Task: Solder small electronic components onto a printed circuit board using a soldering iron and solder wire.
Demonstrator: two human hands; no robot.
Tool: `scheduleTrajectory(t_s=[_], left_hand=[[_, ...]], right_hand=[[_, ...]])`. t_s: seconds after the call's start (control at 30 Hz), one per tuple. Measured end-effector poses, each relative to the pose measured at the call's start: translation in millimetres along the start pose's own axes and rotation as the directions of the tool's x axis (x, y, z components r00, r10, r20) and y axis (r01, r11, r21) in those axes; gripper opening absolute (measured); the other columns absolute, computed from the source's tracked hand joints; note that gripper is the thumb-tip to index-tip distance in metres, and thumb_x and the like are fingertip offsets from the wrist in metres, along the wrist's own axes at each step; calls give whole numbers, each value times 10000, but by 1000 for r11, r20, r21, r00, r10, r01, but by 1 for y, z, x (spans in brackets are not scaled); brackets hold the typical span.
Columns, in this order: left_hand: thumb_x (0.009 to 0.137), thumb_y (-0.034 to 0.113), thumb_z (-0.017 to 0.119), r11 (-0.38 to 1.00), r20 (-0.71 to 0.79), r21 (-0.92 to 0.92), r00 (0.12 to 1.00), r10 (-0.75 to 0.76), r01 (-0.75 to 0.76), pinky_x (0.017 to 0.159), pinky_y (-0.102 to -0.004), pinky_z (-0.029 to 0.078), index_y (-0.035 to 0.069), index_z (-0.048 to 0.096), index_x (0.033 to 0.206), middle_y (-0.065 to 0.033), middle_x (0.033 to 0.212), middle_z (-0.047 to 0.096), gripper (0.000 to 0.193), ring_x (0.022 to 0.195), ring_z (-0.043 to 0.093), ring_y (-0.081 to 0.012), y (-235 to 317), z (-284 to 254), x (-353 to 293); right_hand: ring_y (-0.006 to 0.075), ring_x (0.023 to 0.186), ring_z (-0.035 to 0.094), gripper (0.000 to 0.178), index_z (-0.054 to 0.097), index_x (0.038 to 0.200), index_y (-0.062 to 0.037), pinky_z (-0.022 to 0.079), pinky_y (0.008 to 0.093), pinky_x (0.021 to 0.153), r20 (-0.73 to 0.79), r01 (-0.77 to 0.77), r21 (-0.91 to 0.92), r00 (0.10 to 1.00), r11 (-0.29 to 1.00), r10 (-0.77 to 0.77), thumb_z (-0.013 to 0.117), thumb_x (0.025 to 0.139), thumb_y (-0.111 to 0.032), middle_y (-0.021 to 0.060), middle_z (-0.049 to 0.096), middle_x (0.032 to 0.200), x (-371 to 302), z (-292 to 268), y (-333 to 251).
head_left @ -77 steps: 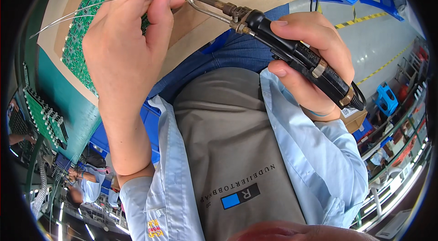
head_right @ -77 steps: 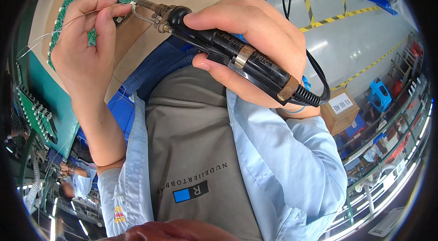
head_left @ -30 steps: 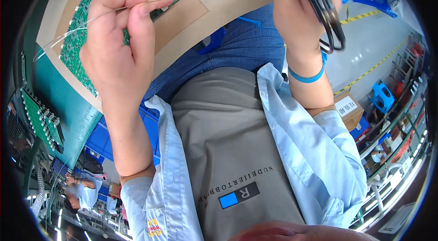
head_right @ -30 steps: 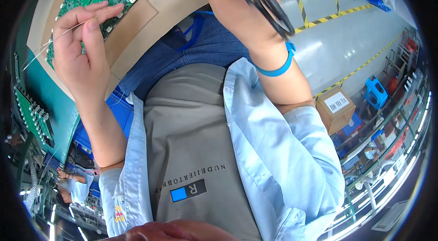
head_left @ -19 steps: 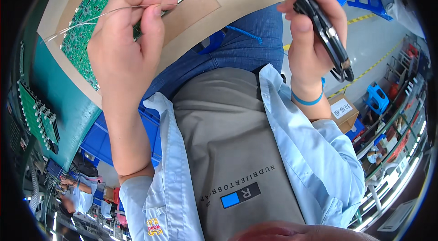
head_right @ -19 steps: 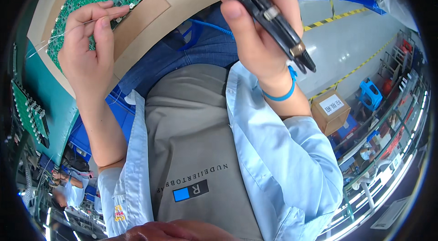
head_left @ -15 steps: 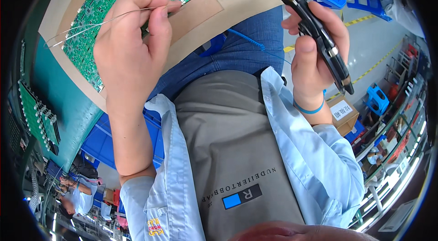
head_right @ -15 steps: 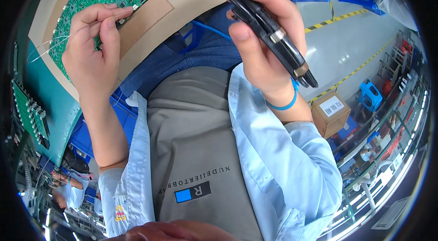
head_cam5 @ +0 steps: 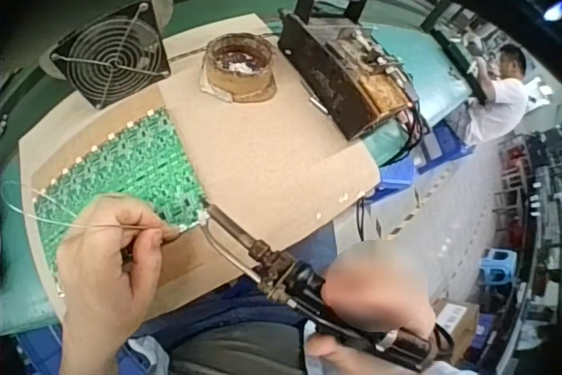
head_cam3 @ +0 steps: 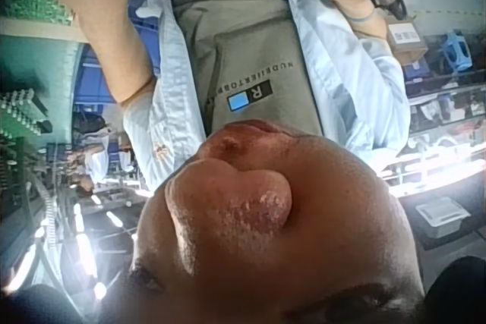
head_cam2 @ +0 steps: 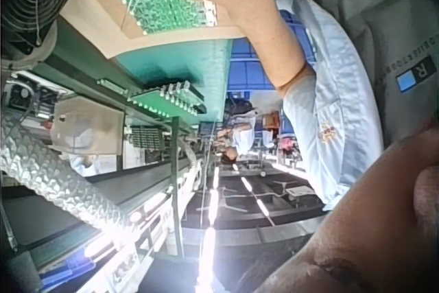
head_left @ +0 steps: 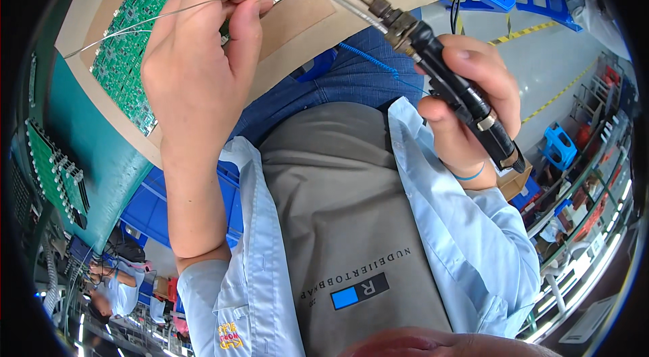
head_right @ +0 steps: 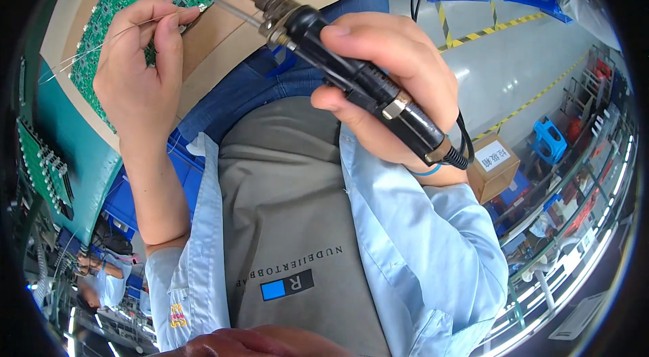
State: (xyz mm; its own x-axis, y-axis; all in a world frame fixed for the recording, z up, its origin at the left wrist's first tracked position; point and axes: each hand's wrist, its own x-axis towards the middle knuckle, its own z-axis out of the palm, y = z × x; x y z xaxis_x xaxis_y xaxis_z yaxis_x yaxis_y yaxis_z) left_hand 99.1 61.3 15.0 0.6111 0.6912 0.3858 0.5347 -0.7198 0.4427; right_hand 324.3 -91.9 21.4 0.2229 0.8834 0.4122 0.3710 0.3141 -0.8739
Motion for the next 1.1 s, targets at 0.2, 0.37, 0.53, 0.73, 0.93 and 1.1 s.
scheduleTrajectory(t_s=[0.2,0.37,0.53,0.73,0.93,1.1], left_hand=[[938,-10,664,999,2,22,1000,-30,30,698,-214,533,15,680,1007,-13,974,777,75,808,725,-119,1,2,0],[937,-8,663,999,-3,15,1000,-29,29,700,-213,532,21,683,1009,-3,968,776,79,804,723,-117,1,2,1],[935,1,665,1000,-8,4,1000,-25,25,700,-217,528,24,694,998,5,964,775,73,800,710,-117,1,2,2],[931,15,670,997,41,8,996,-75,74,691,-219,518,28,722,953,11,973,765,58,799,690,-117,-3,-1,1],[925,20,674,989,82,9,986,-145,145,682,-219,507,32,750,906,16,980,751,79,794,676,-119,-4,-2,0],[915,19,680,991,95,41,987,-130,127,679,-219,502,34,758,895,20,976,748,82,777,663,-119,-4,-2,1]], right_hand=[[266,933,703,435,699,1145,35,577,325,830,133,-17,-67,991,998,26,871,757,-60,148,735,1079,9,2,-11],[255,935,702,416,711,1132,32,576,319,839,179,-62,-55,981,997,71,855,748,-36,130,746,1066,12,5,-12],[258,917,695,400,713,1129,29,568,325,834,201,-53,-61,977,997,65,850,766,-70,147,738,1070,12,7,-5],[282,899,683,415,703,1140,32,545,362,839,227,-44,-89,972,995,63,859,815,-173,204,717,1081,10,7,0],[282,909,682,423,700,1145,34,544,360,841,232,-62,-85,969,994,80,860,815,-177,206,716,1086,12,8,0],[280,915,681,433,695,1153,37,542,358,839,237,-59,-86,968,995,78,861,818,-182,206,715,1096,11,7,1]])
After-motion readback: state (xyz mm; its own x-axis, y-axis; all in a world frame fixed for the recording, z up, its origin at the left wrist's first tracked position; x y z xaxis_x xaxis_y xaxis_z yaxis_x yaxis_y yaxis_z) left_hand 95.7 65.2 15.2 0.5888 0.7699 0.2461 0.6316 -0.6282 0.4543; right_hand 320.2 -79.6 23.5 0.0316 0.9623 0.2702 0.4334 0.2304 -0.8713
